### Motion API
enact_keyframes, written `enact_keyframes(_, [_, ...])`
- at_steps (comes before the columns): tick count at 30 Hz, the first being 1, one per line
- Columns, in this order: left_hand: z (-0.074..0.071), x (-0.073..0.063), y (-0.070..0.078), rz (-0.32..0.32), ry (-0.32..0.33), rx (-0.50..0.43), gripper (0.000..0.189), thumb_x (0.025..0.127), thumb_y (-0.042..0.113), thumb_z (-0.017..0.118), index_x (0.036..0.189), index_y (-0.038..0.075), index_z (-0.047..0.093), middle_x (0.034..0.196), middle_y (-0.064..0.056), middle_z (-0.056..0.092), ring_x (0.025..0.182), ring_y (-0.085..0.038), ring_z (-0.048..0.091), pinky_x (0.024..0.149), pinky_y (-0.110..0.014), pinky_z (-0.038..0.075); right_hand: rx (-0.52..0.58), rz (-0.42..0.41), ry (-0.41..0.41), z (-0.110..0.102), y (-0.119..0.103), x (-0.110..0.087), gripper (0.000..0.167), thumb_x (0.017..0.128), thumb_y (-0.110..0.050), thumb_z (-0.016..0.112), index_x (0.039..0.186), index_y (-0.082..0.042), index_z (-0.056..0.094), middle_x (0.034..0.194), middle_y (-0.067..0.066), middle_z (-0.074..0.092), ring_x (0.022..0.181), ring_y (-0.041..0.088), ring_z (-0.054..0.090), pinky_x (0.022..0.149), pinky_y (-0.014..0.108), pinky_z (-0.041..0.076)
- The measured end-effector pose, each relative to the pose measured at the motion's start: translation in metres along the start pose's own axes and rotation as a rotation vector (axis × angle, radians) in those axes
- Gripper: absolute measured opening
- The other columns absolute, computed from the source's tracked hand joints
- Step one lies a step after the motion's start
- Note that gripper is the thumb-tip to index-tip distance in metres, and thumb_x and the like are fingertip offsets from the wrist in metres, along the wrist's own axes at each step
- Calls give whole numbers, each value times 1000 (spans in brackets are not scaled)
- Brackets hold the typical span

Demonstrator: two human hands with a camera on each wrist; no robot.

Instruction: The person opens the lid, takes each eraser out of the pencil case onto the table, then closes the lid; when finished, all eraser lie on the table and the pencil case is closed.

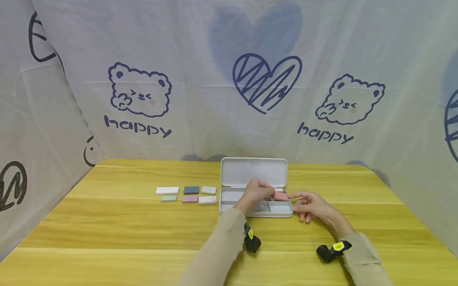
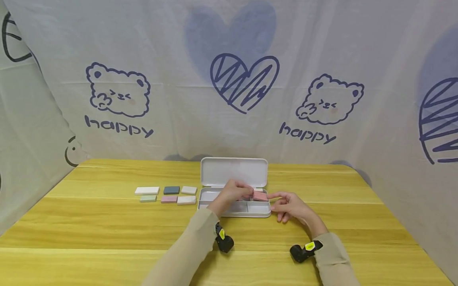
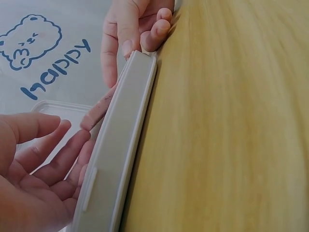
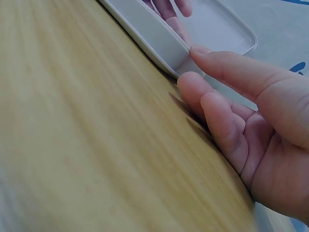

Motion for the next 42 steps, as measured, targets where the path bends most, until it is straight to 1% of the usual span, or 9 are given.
enact_keyframes(2, [1, 0, 0, 3, -9, -25, 11, 75, 0, 65, 83, -6, 68, 72, -10, 65, 63, -17, 60, 59, -24, 48, 1, 2, 2, 0, -1, 0, 44, 84, -5, 61, 121, 10, 43, 77, 9, 62, 49, 10, 56, 41, 20, 45])
enact_keyframes(7, [4, 1, 2, -1, -31, -59, 13, 72, -4, 68, 84, -5, 68, 75, -7, 64, 63, -11, 55, 61, -25, 49, 8, 7, 5, 0, -1, 0, 41, 83, -5, 61, 120, 7, 46, 78, 9, 63, 49, 10, 56, 41, 20, 45])
enact_keyframes(12, [6, 1, 2, -16, -1, -81, 13, 69, 0, 73, 81, -2, 67, 74, -3, 63, 62, -10, 55, 60, -26, 49, 14, 9, 5, -1, 0, -1, 37, 83, -6, 62, 118, 1, 51, 78, 9, 62, 49, 10, 56, 41, 20, 45])
enact_keyframes(17, [8, 1, 0, -19, 14, -114, 21, 64, 4, 79, 80, -1, 66, 72, -2, 63, 62, -10, 55, 58, -25, 48, 8, 9, 3, -1, 0, 0, 38, 83, -7, 62, 118, 2, 50, 78, 10, 62, 49, 11, 56, 41, 20, 45])
enact_keyframes(22, [10, 2, 1, -17, 7, -93, 24, 63, 5, 79, 81, 0, 65, 73, 0, 63, 61, -10, 54, 57, -24, 47, 1, 20, 8, -2, 1, 0, 42, 83, -6, 61, 120, 7, 46, 78, 10, 62, 49, 11, 56, 41, 20, 45])
enact_keyframes(28, [12, 3, 0, -21, 22, -40, 29, 63, 6, 79, 88, 0, 64, 73, -4, 65, 60, -10, 57, 55, -23, 47, 2, 26, 3, -1, 0, 0, 48, 83, -8, 62, 122, 10, 41, 80, 10, 63, 49, 10, 56, 42, 20, 46])
enact_keyframes(35, [12, 4, -1, 2, 33, 19, 24, 65, 8, 78, 86, 0, 68, 72, -1, 63, 61, -10, 57, 55, -21, 47, 3, 32, 9, -1, 0, 0, 47, 83, -8, 62, 122, 9, 42, 79, 10, 63, 49, 10, 56, 42, 21, 46])
enact_keyframes(39, [12, 3, 0, 1, 35, 25, 23, 65, 8, 78, 85, 0, 69, 72, -1, 63, 60, -10, 58, 55, -21, 47, -5, 32, 11, -1, 1, 0, 48, 83, -8, 62, 123, 9, 41, 80, 10, 63, 49, 10, 56, 42, 21, 46])
enact_keyframes(42, [12, 3, 1, 1, 26, 8, 25, 66, 7, 78, 88, 0, 69, 74, -2, 64, 60, -10, 58, 55, -22, 47, -14, 28, 9, -1, 1, 0, 46, 83, -8, 62, 122, 8, 44, 79, 10, 63, 49, 10, 56, 42, 21, 46])
Point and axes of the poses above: each hand's wrist, its own x-axis towards the middle knuckle, its own z-axis out of the palm, y = z × x, the point moved 4 cm from there along x, towards the middle knuckle
